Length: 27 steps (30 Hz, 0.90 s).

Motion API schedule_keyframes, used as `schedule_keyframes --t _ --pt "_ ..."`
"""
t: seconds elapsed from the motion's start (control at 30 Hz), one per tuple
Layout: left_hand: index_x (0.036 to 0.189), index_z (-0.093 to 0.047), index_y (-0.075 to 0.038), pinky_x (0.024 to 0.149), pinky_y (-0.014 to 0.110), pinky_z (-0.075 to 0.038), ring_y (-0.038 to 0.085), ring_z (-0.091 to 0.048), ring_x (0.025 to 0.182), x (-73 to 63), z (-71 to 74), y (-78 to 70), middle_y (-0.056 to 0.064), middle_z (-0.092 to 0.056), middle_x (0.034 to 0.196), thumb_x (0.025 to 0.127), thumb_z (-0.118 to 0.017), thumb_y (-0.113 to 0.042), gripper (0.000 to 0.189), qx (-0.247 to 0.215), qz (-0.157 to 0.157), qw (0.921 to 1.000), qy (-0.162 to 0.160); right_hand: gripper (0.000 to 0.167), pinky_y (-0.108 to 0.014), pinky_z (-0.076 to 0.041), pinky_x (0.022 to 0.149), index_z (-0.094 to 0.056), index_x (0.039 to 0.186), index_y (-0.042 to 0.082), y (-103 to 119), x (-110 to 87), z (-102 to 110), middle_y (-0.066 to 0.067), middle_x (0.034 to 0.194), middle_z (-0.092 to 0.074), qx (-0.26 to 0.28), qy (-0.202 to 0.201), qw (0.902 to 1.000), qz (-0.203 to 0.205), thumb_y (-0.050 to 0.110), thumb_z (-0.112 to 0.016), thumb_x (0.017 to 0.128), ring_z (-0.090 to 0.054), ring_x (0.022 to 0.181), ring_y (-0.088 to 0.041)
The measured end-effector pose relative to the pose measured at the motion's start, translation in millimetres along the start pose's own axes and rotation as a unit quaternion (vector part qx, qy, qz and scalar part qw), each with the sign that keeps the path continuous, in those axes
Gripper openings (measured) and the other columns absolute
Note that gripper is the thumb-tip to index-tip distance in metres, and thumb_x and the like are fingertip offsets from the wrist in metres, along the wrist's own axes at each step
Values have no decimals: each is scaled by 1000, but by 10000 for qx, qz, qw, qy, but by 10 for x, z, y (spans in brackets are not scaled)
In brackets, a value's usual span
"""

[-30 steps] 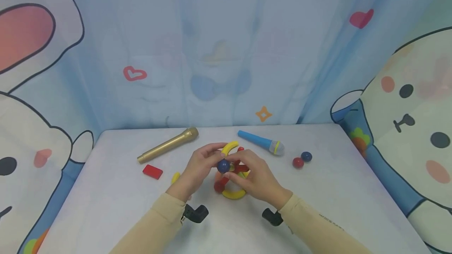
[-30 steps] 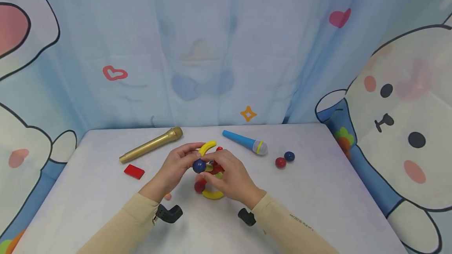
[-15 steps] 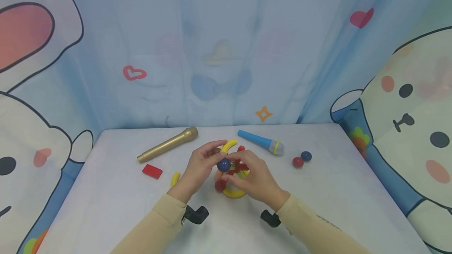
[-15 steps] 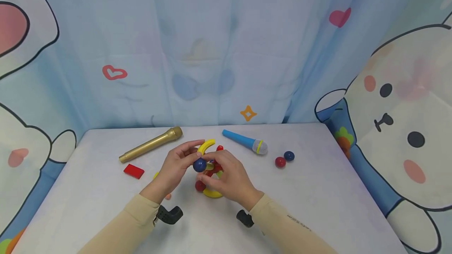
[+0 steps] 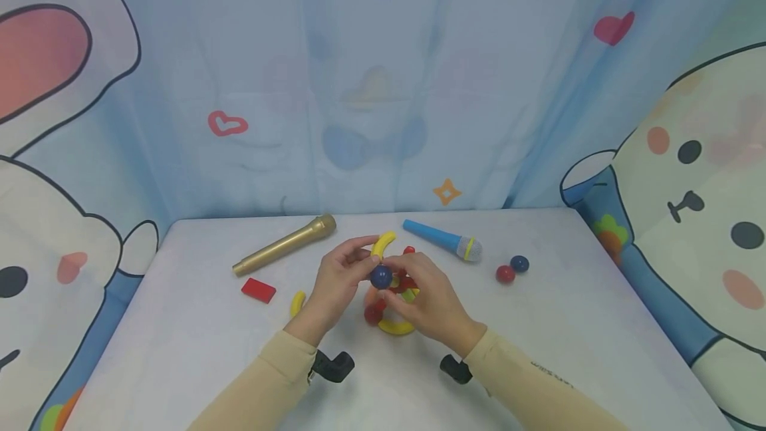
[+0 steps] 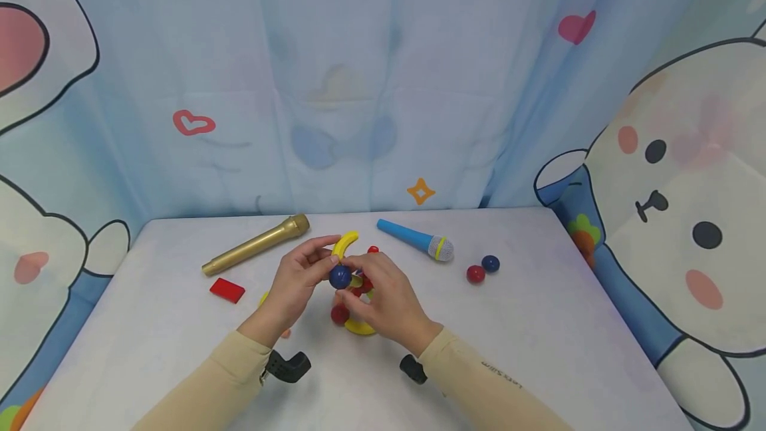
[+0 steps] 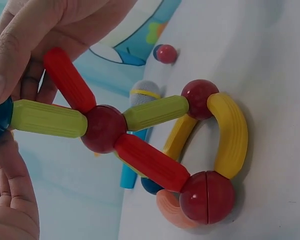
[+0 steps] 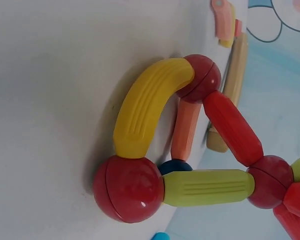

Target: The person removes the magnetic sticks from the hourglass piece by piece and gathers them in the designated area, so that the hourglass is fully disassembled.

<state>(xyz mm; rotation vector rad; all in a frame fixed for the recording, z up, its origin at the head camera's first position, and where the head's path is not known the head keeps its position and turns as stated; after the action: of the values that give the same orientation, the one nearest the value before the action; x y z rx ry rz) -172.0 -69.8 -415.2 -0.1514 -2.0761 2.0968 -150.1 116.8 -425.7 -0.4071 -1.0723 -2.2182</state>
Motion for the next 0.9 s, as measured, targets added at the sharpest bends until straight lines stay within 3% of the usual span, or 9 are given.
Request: schedule_keyframes --t 0.33,0.67,0.9 --pt "129 -65 -11 84 35 -57 20 -68 89 3 -35 16 10 -66 101 93 -70 -11 36 -205 -152 9991 -335 52 -27 -58 78 -55 127 10 -11 0 -18 2 111 -57 -158 11 9999 29 10 -83 83 -58 96 -14" --pt "127 -66 -15 81 31 -55 21 -66 85 12 -45 51 10 -67 99 93 -70 -11 35 -219 -293 9984 -442 61 -32 -58 79 -48 131 7 -11 -3 -22 -3 111 -55 -733 119 9969 256 12 -83 82 -57 94 -15" --pt "127 -65 -10 77 26 -53 18 -66 83 17 -55 61 9 -66 98 92 -70 -10 36 -301 -324 9977 -504 62 -36 -58 81 -47 132 7 -27 1 -25 -5 114 -56 -723 94 9970 247 9 -83 81 -56 97 -15"
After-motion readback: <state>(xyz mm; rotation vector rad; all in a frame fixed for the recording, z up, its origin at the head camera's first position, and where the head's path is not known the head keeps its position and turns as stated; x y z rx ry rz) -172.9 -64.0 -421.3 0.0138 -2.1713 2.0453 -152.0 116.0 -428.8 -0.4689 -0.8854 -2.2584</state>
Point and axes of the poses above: each hand's wrist, its own x-axis towards the middle knuckle, its own z-axis out of the back of the hand, y = z × x, the point moved 1 cm from there along x, towards the middle knuckle
